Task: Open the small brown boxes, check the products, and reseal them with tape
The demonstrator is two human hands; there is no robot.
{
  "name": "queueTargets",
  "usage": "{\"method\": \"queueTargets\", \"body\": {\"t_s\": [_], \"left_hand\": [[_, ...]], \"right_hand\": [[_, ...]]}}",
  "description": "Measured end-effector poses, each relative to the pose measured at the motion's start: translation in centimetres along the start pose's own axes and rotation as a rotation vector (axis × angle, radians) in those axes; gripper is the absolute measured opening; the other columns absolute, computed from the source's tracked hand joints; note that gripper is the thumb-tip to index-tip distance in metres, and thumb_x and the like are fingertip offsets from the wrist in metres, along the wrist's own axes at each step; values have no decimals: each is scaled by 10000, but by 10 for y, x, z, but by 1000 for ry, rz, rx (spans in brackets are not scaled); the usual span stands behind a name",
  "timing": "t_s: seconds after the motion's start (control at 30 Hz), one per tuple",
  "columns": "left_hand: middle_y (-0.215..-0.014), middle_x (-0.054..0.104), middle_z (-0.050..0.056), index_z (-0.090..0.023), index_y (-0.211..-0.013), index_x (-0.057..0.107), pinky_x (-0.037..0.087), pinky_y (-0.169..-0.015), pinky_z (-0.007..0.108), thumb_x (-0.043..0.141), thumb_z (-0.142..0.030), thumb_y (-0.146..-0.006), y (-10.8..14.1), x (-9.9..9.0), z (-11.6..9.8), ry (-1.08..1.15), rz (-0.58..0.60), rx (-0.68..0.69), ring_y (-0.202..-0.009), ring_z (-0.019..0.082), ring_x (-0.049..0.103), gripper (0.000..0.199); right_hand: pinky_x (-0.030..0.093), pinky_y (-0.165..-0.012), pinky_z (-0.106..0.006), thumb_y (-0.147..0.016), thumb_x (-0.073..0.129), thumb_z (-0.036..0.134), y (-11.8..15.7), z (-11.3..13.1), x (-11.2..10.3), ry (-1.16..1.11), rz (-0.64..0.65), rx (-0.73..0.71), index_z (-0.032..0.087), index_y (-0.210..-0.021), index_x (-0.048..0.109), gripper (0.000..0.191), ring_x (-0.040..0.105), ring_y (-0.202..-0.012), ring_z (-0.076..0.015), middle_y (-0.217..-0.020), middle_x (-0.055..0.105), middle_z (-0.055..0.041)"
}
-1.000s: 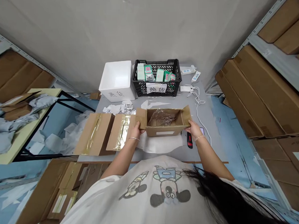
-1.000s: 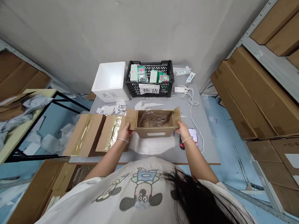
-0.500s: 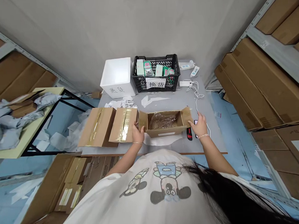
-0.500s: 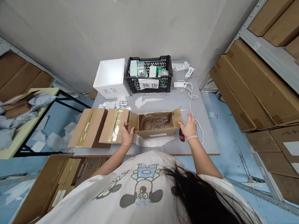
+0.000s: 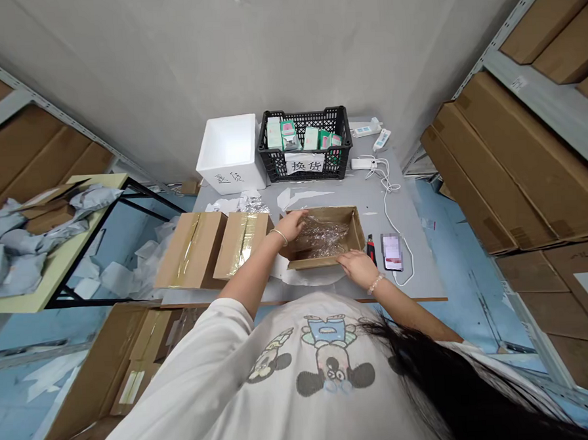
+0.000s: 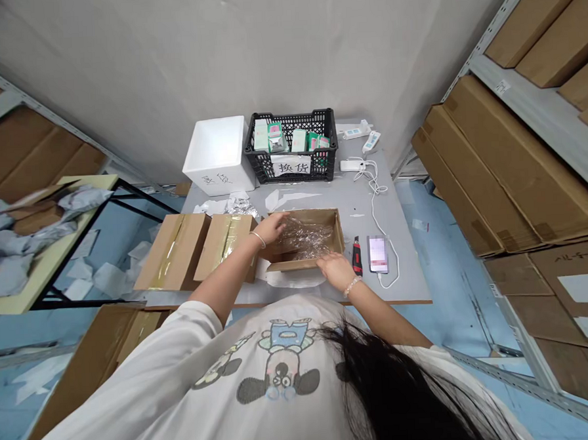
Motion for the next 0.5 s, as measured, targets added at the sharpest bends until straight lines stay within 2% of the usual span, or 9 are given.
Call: {"method": "queueTargets", "body": {"t_s": [0.07, 0.13, 0.23, 0.33, 0.4, 0.43, 0.5], "left_hand": [[-1216, 636, 142, -173, -1317, 529, 456, -1000, 390, 553, -163, -853, -15, 0, 15, -48, 0, -156, -1110, 250, 618, 464], [-1169, 640, 151, -164, -1302, 534, 466, -967, 399, 586, -170, -832, -24, 0, 23, -103, 36, -243, -1065, 266, 627, 473], [-1165, 624, 160, -159, -1300, 547, 469, -948, 412, 588, -184, -833, -27, -8, 19, -113, 34, -219, -1037, 278, 625, 470], [-1107, 638, 116, -185, -1203, 629, 483, -928, 384, 589, -236, -849, -11, -27, 11, -24, -46, -102, -973, 245, 632, 359], [-997, 649, 74, -210, -1092, 679, 499, -884, 350, 575, -299, -874, 12, -39, 11, 82, -182, -45, -902, 212, 629, 258], [-983, 646, 64, -220, -1075, 680, 503, -861, 334, 569, -328, -883, 27, -42, 14, 154, -305, -52, -882, 198, 622, 247], [-981, 637, 66, -217, -1055, 658, 501, -821, 310, 534, -358, -902, 63, -36, 28, 334, -631, -174, -891, 183, 605, 242]], "right_hand": [[437, -970, -382, -936, 505, 166, 10, 0, 12, -6, -7, -5, 192, -1074, 707, 246, 639, -1016, -233, -1082, 711, -115], [454, -957, -386, -932, 524, 179, 20, 2, 22, -5, -25, -32, 190, -1128, 692, 259, 624, -1070, -242, -1164, 687, -128], [437, -1020, -434, -923, 568, 242, 35, 6, 30, -27, -91, -103, 186, -1231, 644, 322, 580, -1172, -265, -1273, 636, -142], [392, -1090, -489, -924, 573, 333, 51, -3, 26, -106, -238, -145, 205, -1324, 578, 420, 516, -1265, -283, -1344, 585, -138], [392, -1093, -508, -932, 540, 318, 64, -23, 23, -159, -399, -67, 219, -1362, 537, 441, 494, -1287, -284, -1354, 564, -140], [396, -1089, -518, -932, 527, 300, 70, -37, 22, -184, -494, 17, 216, -1379, 515, 456, 487, -1293, -288, -1352, 556, -147], [397, -1081, -550, -917, 523, 287, 80, -70, 27, -235, -648, 235, 190, -1417, 458, 514, 465, -1309, -308, -1353, 533, -174]]}}
Point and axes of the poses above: each hand's wrist, its own y-axis away from the middle knuckle, its own x-axis out of the palm, z = x × y, the point moved 3 cm from there along -y, towards the middle knuckle
